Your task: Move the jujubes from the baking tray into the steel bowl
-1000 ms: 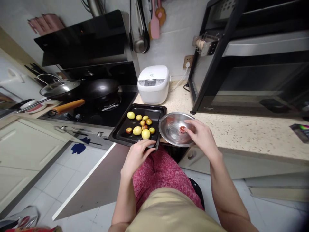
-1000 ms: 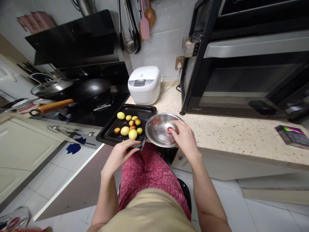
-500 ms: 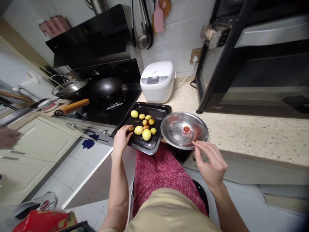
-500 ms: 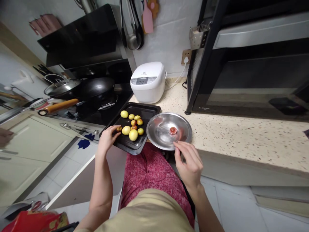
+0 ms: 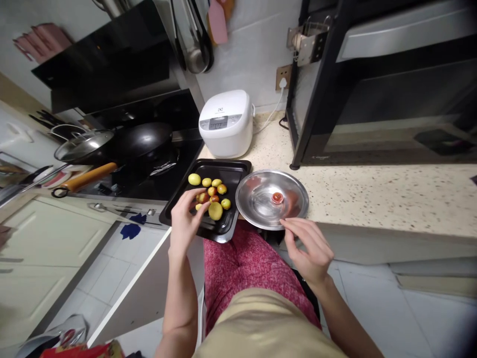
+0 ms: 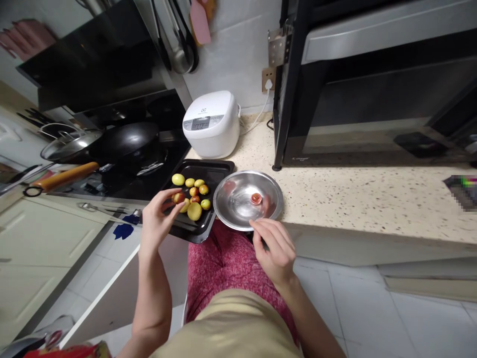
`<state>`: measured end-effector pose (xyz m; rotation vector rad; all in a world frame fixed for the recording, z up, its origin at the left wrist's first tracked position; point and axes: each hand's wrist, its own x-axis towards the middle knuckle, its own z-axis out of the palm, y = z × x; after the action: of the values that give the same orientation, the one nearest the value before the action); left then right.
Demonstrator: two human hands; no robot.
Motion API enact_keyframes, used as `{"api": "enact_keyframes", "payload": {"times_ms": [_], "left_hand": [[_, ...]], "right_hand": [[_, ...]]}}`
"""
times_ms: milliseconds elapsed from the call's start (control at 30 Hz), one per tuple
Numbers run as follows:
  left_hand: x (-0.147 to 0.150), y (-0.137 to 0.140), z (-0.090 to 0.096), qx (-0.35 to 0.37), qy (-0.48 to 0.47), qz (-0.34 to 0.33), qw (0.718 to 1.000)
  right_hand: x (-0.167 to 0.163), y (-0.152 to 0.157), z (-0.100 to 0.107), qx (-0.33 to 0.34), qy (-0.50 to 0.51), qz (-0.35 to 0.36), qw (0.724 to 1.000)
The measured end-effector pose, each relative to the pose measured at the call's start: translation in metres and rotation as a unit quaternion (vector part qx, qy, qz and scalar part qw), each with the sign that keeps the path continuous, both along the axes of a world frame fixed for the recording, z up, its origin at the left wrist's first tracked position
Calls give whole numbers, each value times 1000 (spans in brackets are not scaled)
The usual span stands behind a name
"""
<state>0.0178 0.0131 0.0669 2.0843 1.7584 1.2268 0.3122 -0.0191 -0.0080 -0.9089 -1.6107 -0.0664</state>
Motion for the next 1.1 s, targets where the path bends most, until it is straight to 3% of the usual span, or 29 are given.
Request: {"api": "enact_keyframes", "payload": {"times_ms": [167, 300, 433, 633, 1100], "left_hand": [[63, 18, 11, -35, 47, -188, 980], [96, 56, 1, -77, 130, -265, 952], [117, 81, -6, -112, 215, -262, 934], [132, 90, -7, -125, 315, -220, 915], [137, 103, -19, -133, 343, -207, 906]], "right_hand": [[-1, -1, -3, -5, 8, -3, 1000], [4, -5, -4, -10, 12, -10, 1000], [13, -8, -4, -10, 18, -16, 1000], [24, -7, -4, -7, 24, -32, 999], [31, -9, -6, 3, 40, -39, 998]]}}
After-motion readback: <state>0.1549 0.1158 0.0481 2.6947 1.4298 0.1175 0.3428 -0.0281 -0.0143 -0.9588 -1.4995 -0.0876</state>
